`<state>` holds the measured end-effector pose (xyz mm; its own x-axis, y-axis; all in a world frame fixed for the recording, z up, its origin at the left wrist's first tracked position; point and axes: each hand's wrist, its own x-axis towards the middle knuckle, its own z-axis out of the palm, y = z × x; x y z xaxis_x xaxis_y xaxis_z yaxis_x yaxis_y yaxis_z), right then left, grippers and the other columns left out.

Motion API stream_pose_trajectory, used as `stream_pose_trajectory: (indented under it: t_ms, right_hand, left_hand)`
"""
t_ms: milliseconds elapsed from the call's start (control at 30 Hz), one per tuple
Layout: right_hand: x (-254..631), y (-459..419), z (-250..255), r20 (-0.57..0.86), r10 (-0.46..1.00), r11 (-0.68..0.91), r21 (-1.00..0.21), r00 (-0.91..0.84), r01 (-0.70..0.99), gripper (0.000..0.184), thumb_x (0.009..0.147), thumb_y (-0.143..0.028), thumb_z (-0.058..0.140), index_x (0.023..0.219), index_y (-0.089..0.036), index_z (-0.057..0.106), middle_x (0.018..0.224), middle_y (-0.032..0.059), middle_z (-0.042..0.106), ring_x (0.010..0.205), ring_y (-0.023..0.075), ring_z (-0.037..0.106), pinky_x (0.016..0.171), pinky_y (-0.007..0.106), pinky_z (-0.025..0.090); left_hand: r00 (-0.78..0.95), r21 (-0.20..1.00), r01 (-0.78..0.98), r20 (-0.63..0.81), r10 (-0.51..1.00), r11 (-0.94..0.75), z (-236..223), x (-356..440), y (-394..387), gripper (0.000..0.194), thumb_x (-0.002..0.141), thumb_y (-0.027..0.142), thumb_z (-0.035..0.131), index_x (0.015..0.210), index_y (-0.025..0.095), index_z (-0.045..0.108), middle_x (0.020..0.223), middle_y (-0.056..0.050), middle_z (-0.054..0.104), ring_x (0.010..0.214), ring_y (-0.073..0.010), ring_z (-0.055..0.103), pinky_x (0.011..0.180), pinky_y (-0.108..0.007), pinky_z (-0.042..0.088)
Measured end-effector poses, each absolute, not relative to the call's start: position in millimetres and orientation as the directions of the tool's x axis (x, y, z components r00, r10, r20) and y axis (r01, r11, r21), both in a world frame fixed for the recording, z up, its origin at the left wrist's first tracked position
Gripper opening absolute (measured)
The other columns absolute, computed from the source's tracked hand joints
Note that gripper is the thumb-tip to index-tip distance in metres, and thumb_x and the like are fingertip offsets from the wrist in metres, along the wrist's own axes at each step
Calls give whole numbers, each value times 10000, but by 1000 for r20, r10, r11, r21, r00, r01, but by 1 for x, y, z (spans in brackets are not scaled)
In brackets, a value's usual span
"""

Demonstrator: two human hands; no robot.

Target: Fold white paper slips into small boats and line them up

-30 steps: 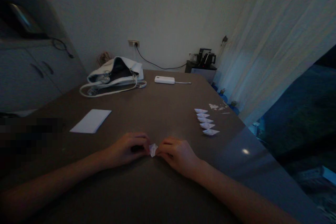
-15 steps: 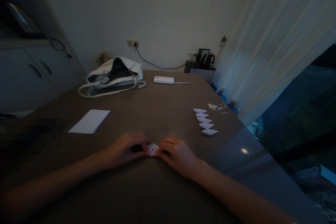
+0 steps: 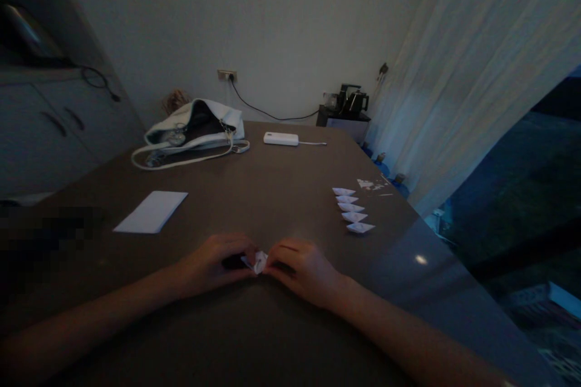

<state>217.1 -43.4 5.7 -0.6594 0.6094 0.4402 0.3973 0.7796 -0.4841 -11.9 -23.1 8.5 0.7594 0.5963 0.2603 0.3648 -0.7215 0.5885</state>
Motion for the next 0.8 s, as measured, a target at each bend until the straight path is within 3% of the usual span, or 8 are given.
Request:
stream_pose_trajectory:
  t_ms: [233, 567, 800]
  right_hand:
    - [214, -46, 5, 394, 599, 791, -428, -697, 437, 60, 861, -196, 606, 858, -149, 644, 831, 62, 643, 781, 159, 590, 694, 247, 473]
    - [215, -47, 3, 480, 546, 838, -317, -687, 444, 101, 897, -229, 565, 877, -158, 634, 846, 60, 653, 774, 150, 590, 686, 245, 471]
    - [214, -48, 6, 480, 538, 842, -277, -692, 463, 136, 918, -234, 526, 900, -163, 640, 876, 66, 668, 770, 151, 604, 671, 243, 482]
  left_hand:
    - [782, 547, 334, 294, 550, -768, 4, -10, -25, 82, 855, 245, 611, 879, 168, 601, 858, -36, 627, 800, -152, 589, 694, -237, 435]
    - [740, 670, 346, 236, 630, -657, 11, -9, -25, 190, 845, 353, 630, 879, 166, 634, 822, -24, 670, 747, -135, 623, 662, -211, 442]
    - [726, 661, 389, 208, 655, -641, 15, -9, -27, 249, 795, 372, 680, 933, 174, 621, 808, -17, 676, 715, -139, 629, 628, -213, 443]
